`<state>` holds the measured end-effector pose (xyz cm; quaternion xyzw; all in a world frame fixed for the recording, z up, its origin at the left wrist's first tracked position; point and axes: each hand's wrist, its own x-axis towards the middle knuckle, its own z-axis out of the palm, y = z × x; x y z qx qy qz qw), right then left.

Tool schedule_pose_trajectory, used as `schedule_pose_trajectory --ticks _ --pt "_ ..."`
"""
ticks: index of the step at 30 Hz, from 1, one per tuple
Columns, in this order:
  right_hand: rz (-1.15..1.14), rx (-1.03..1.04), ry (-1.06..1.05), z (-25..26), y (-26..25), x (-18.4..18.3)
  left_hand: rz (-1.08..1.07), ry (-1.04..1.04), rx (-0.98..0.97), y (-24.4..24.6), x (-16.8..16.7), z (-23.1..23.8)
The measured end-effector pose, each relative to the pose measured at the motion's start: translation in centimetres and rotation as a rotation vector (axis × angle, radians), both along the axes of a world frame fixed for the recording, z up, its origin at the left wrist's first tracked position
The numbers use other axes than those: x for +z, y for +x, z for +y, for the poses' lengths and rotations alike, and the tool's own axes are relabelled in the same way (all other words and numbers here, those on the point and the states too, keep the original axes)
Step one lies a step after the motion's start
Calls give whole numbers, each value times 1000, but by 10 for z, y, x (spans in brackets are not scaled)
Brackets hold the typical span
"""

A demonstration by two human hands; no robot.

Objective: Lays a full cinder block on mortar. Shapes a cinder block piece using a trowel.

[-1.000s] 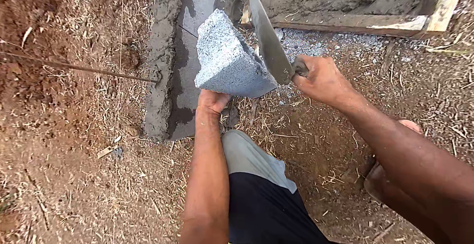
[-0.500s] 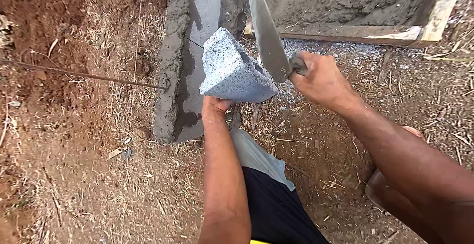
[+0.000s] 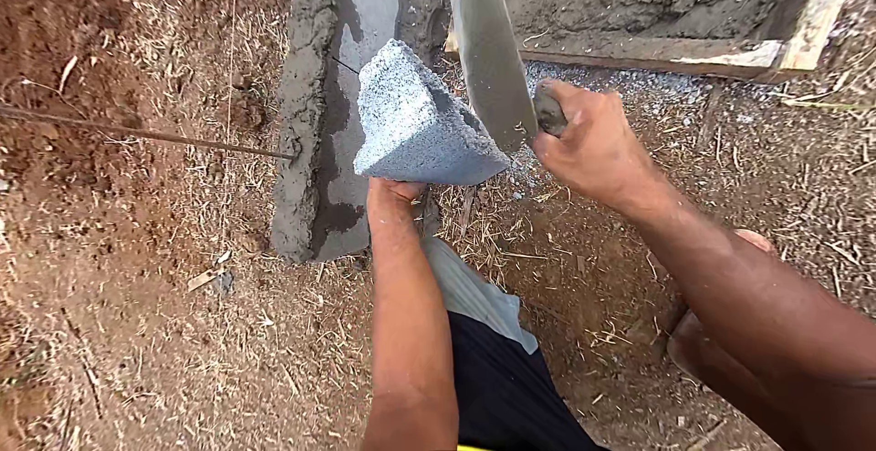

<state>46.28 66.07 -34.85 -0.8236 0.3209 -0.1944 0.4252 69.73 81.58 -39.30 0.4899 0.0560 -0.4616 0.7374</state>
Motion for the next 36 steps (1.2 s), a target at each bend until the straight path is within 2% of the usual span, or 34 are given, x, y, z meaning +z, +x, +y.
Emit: schedule_pose_trajectory --ticks 2,6,13,19,21,25,27,32,36 --pt "31 34 5 7 3 -15 -29 16 28 -4 3 -3" --pt "259 114 106 4 0 -51 -65 0 4 -4 0 -3" --pt "-12 -25 -13 5 0 4 -53 -3 -4 -7 5 -6" --pt "277 63 163 4 5 -49 -83 19 28 -7 4 -4" --pt "257 53 138 -1 1 -41 -79 6 16 -6 4 -3" --pt "34 -47 31 1 3 -2 -53 -36 -6 -7 3 -4" --pt "-32 -50 28 5 4 -1 -38 -49 -14 -6 3 -4" --pt "275 94 117 5 1 -47 -38 -19 24 -8 4 -3" --pt "185 20 63 -2 -6 -20 -31 -15 23 -9 4 -5"
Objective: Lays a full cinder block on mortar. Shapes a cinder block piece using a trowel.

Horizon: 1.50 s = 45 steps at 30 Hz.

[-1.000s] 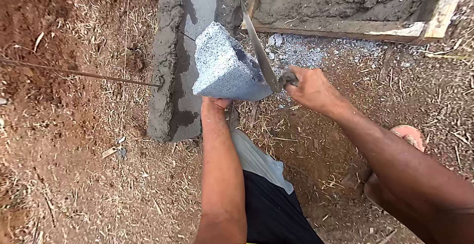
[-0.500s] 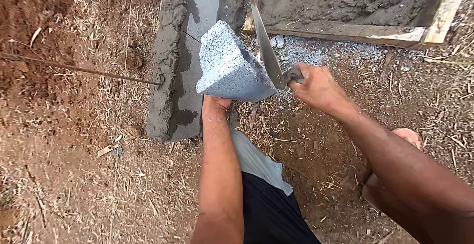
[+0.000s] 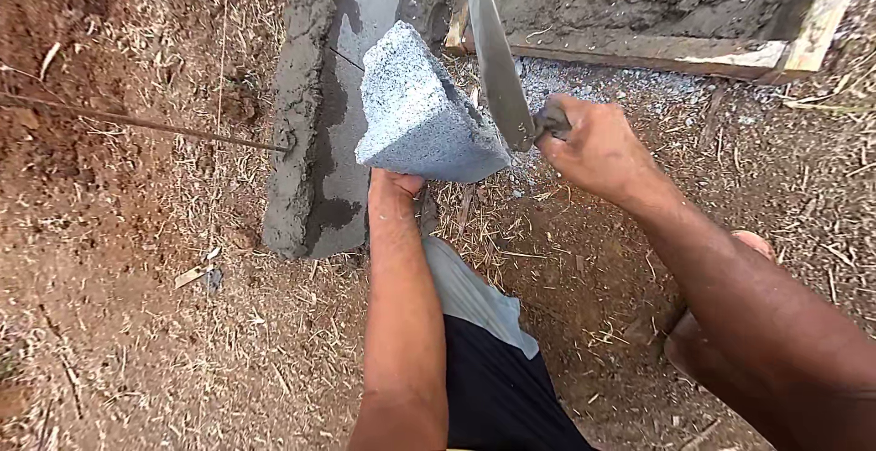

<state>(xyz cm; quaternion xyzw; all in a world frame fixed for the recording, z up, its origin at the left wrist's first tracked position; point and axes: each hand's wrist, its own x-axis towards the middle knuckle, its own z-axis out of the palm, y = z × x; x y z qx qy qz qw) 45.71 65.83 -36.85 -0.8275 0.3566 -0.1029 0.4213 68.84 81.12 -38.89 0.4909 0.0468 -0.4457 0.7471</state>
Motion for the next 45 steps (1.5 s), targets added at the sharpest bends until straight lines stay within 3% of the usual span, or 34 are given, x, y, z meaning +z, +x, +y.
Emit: schedule_pose_trajectory --ticks 3,5,9,11,16,18,22,28,30,34,41,45 --pt "-130 -58 -53 2 2 21 -10 -11 -16 1 1 -1" --pt "-131 -37 -34 7 5 9 -14 -14 -26 2 0 0" --pt "119 83 108 9 9 -28 -9 23 -7 -1 3 0" --pt "120 72 68 6 6 -18 -1 15 -14 0 2 1" --pt "-129 -39 -90 2 10 23 -9 6 -17 0 4 0" --pt "-131 -22 -92 4 14 13 -9 7 -27 1 3 -1" --pt "128 96 77 0 17 -31 1 16 5 -1 1 1" --pt "-63 -12 -12 -2 11 15 12 -42 -48 4 -5 5" --pt "-97 2 -9 1 16 12 2 -52 -62 5 -5 4" --pt "95 101 93 -5 22 -18 2 -16 -29 3 1 3" --pt "-165 -35 -48 2 15 19 -9 -21 -16 1 0 2" --pt "68 88 83 2 20 -21 -23 24 -15 -1 1 1"
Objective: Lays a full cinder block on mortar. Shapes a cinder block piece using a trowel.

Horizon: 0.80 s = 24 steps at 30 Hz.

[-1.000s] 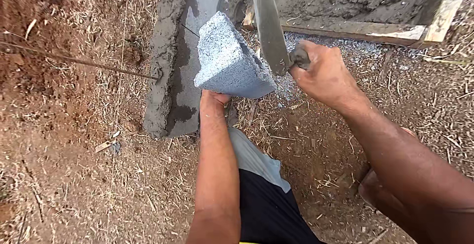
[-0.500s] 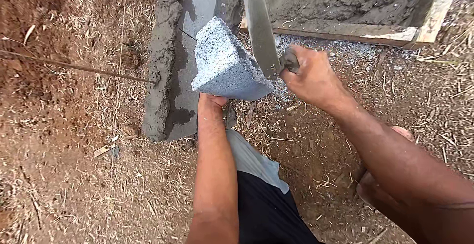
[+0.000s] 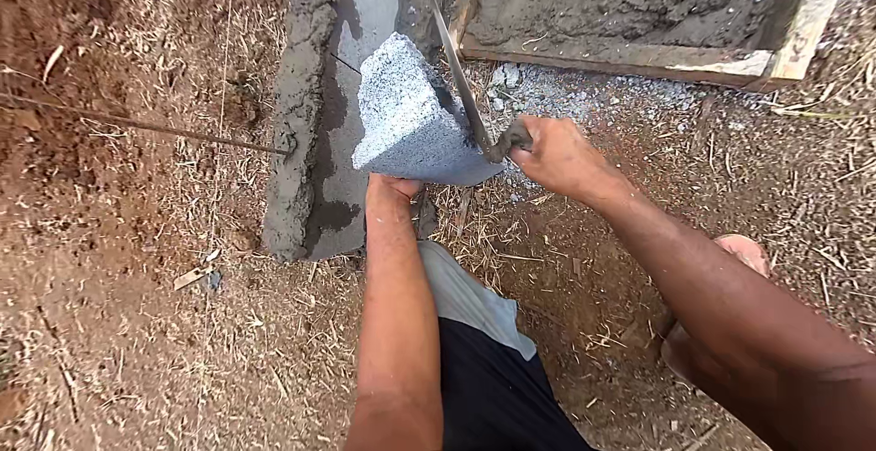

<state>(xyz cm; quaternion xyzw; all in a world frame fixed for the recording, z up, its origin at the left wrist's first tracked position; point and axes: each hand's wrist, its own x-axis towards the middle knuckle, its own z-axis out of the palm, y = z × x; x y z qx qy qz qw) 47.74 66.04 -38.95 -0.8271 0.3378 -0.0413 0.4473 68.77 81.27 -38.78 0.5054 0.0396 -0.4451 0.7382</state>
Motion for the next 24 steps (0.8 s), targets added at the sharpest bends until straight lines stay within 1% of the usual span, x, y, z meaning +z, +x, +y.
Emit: schedule_pose_trajectory --ticks 1,2,5,7,8,10,11,13,14,16,19,20,22,24 --pt "39 11 15 -1 -1 -6 4 -2 3 1 -1 1" --pt "28 -3 13 -2 -3 -7 10 -5 3 3 -2 1" --pt "-76 -69 -34 -6 -8 18 44 1 37 3 -2 2" --pt "-187 -116 -90 -8 -6 35 51 -18 19 5 -1 0" --pt "-231 -133 -102 -7 -4 38 57 -31 4 7 0 1" --pt "-235 -125 -84 -3 -1 28 67 -55 -22 7 -2 2" --pt "-180 -92 -62 -1 2 16 64 -60 -19 7 -2 3" --pt "3 0 -6 -1 3 -10 50 -55 -3 4 -3 4" --pt "37 9 11 -2 2 -16 46 -57 2 4 -2 4" --pt "-10 -39 21 -5 -3 -9 48 -67 -7 7 -2 3" --pt "-145 -94 -58 -8 -4 20 65 -47 -2 5 -2 1" --pt "-192 -104 -81 -7 -2 25 63 -45 0 5 -1 1" --pt "-242 -102 -100 -2 1 17 48 -55 -10 4 0 1" --pt "-170 -70 -109 3 -3 -12 39 -58 -8 3 1 1"
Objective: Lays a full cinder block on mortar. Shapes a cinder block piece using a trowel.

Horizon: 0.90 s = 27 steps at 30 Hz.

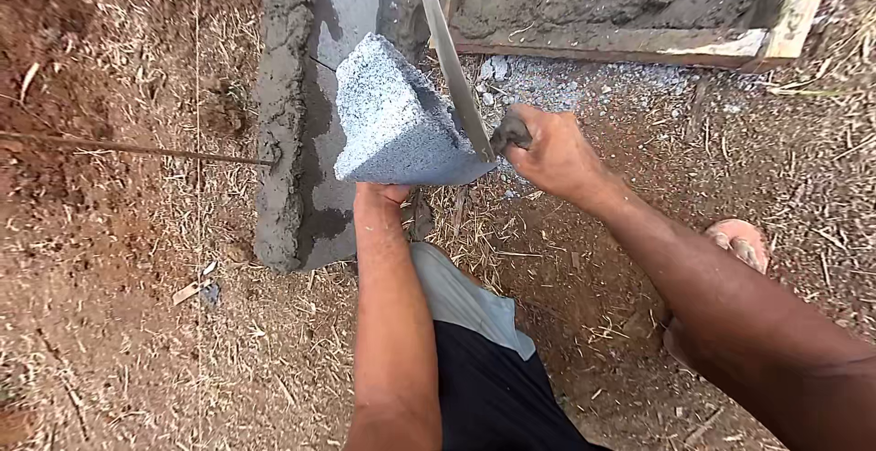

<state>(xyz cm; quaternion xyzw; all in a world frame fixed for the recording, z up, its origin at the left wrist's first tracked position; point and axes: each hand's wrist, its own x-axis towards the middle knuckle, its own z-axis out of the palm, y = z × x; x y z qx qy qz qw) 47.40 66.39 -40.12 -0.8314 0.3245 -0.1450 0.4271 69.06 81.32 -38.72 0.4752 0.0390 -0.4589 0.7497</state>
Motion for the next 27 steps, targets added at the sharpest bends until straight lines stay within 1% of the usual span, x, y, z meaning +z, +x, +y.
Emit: schedule_pose_trajectory --ticks 2,4,6,10,12,13,15,17,19,22,24,25,27 --pt "171 37 4 3 -11 -30 -4 -4 11 1 -1 1" --pt "275 41 32 1 -21 -43 -46 34 26 1 -1 -1" --pt "253 9 17 -1 -25 -37 -57 41 28 1 -3 -1" --pt "14 -71 -53 5 -20 0 -5 76 33 1 -3 -4" --pt "-47 -65 -66 12 -18 -1 3 94 59 0 -1 -7" --pt "-24 -46 -57 16 -19 -8 0 93 65 -2 1 -8" --pt "118 -1 20 23 -25 -27 13 69 54 -6 4 -7" --pt "207 -18 75 22 -29 -34 18 22 30 -6 4 -7" --pt "186 -33 32 18 -28 -22 7 13 35 -3 1 -6" --pt "8 -60 -77 15 -26 7 2 79 72 -4 3 -10" --pt "-78 -63 -96 16 -25 7 -10 89 72 -5 4 -11" --pt "-60 -59 -75 17 -23 1 -20 90 78 -5 6 -11" --pt "128 -25 20 20 -22 -16 -30 108 103 -7 11 -11"
